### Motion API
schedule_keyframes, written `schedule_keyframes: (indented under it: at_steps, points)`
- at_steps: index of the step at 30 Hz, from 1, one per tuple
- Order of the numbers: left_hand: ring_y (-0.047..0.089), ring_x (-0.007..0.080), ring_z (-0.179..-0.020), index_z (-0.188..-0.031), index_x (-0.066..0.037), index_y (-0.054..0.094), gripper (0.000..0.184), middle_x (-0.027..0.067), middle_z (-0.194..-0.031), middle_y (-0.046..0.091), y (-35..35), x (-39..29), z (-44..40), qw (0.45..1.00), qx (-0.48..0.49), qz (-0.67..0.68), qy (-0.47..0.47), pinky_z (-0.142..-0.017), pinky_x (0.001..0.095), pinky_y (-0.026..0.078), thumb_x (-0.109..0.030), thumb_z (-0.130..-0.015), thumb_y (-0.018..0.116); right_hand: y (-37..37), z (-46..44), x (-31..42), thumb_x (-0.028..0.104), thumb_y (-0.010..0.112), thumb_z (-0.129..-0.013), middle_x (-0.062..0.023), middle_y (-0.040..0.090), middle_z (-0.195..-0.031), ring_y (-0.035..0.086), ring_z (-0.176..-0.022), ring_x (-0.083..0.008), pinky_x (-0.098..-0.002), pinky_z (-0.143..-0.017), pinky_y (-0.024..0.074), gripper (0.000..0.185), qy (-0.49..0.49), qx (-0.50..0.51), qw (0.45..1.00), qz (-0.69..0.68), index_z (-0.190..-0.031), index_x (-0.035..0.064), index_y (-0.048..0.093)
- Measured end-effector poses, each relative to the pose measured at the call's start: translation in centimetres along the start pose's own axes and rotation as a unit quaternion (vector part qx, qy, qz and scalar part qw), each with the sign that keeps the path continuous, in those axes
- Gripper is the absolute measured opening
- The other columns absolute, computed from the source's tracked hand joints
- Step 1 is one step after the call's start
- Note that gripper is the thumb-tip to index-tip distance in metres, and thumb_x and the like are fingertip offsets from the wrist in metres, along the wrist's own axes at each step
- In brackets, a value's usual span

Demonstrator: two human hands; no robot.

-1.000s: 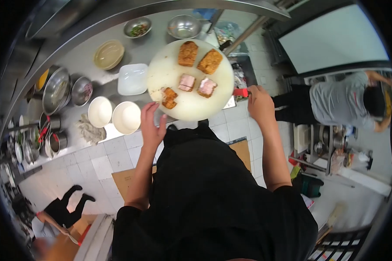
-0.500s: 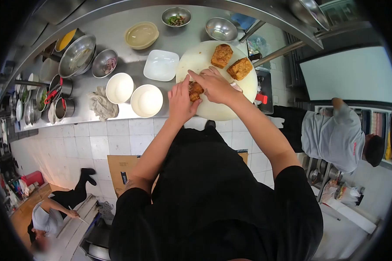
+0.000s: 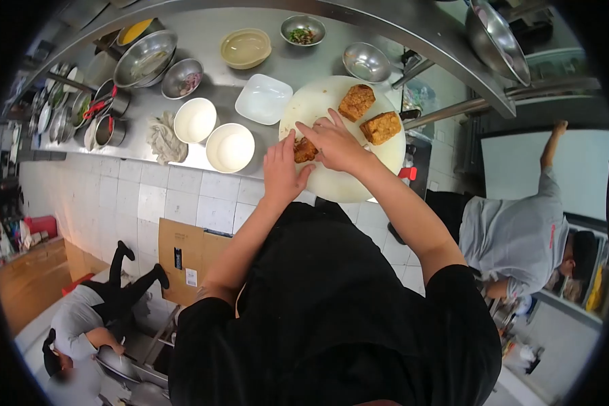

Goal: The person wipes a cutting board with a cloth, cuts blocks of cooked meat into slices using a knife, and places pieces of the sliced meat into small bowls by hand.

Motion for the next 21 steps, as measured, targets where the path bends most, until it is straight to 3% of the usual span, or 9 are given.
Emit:
schedule_keyframes:
  at_steps: [10,13,15,16,18,19,21]
  points:
    - [0.061,0.0412,-0.121,-0.161,0.0,0.045,0.089,0.0198,-0.137,0.066,0.3,-0.2,1.1,0.996,-0.062,0.004,-0.061,-0.105,0.0512,0.047,-0.01,-0.083,0.088,0.3,-0.7,-0.6,0.007,0.084,-0.083,-0.0129,0.074,-0.11,0.063,-0.125,-0.0346,-0.0608,-0.131,0.0283,0.072,-0.036,0.013,0.999,-0.015,-0.151,0.002,0.06]
    - [0.064,0.0397,-0.116,-0.156,0.0,0.051,0.081,0.0187,-0.131,0.07,0.4,-0.2,0.8,0.995,-0.067,0.021,-0.069,-0.101,0.0494,0.052,-0.006,-0.084,0.087,0.5,-1.1,-1.0,0.006,0.082,-0.083,-0.0132,0.075,-0.109,0.064,-0.124,-0.0352,-0.0614,-0.129,0.0298,0.059,-0.047,0.019,0.998,-0.034,-0.14,0.0027,0.067]
    - [0.07,0.0325,-0.104,-0.152,-0.004,0.057,0.077,0.0147,-0.126,0.073,-0.1,-0.6,0.2,0.992,-0.114,0.012,-0.058,-0.095,0.0445,0.057,-0.011,-0.084,0.092,-0.2,-1.2,-1.3,0.008,0.087,-0.08,-0.0139,0.074,-0.111,0.064,-0.122,-0.0359,-0.0548,-0.121,0.0423,0.064,-0.047,0.012,0.998,-0.034,-0.141,0.0046,0.067]
    - [0.07,0.0325,-0.104,-0.152,-0.004,0.057,0.077,0.0147,-0.126,0.073,-0.2,-0.7,-0.5,0.991,-0.117,0.012,-0.059,-0.095,0.0445,0.057,-0.011,-0.084,0.092,-1.0,-1.1,-1.4,0.008,0.087,-0.08,-0.0139,0.074,-0.111,0.064,-0.122,-0.0359,-0.0548,-0.121,0.0423,0.064,-0.049,0.012,0.998,-0.033,-0.141,0.0046,0.067]
    - [0.07,0.0305,-0.103,-0.148,-0.005,0.061,0.074,0.0128,-0.123,0.074,-0.2,-1.2,-2.1,0.988,-0.134,0.05,-0.055,-0.092,0.0426,0.058,-0.015,-0.083,0.094,-3.8,-0.8,-2.3,0.007,0.081,-0.084,-0.0153,0.076,-0.11,0.069,-0.114,-0.0377,-0.0519,-0.108,0.0522,0.037,-0.017,-0.038,0.994,-0.104,-0.12,0.0045,0.072]
    - [0.07,0.0305,-0.103,-0.148,-0.005,0.061,0.074,0.0128,-0.123,0.074,-0.1,-1.8,-2.8,0.988,-0.135,0.051,-0.055,-0.092,0.0426,0.058,-0.015,-0.083,0.094,-4.6,-0.7,-3.2,0.006,0.081,-0.085,-0.0174,0.077,-0.117,0.07,-0.115,-0.0417,-0.0481,-0.099,0.0574,0.052,0.003,-0.018,0.995,-0.097,-0.136,0.0071,0.071]
    - [0.071,0.0289,-0.101,-0.141,-0.005,0.064,0.067,0.0118,-0.12,0.075,0.8,-3.0,-4.2,0.986,-0.127,0.092,-0.05,-0.09,0.0414,0.058,-0.016,-0.082,0.095,-6.9,0.1,-4.4,0.005,0.08,-0.086,-0.0178,0.077,-0.119,0.071,-0.116,-0.0418,-0.0492,-0.099,0.0572,0.051,0.038,0.016,0.994,-0.098,-0.136,0.0079,0.071]
Point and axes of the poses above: each hand's wrist, its own z-axis away from the middle knuckle, its own y-axis out of the palm, x = y × z, the point moved 5 cm from there along -z, towards the middle knuckle
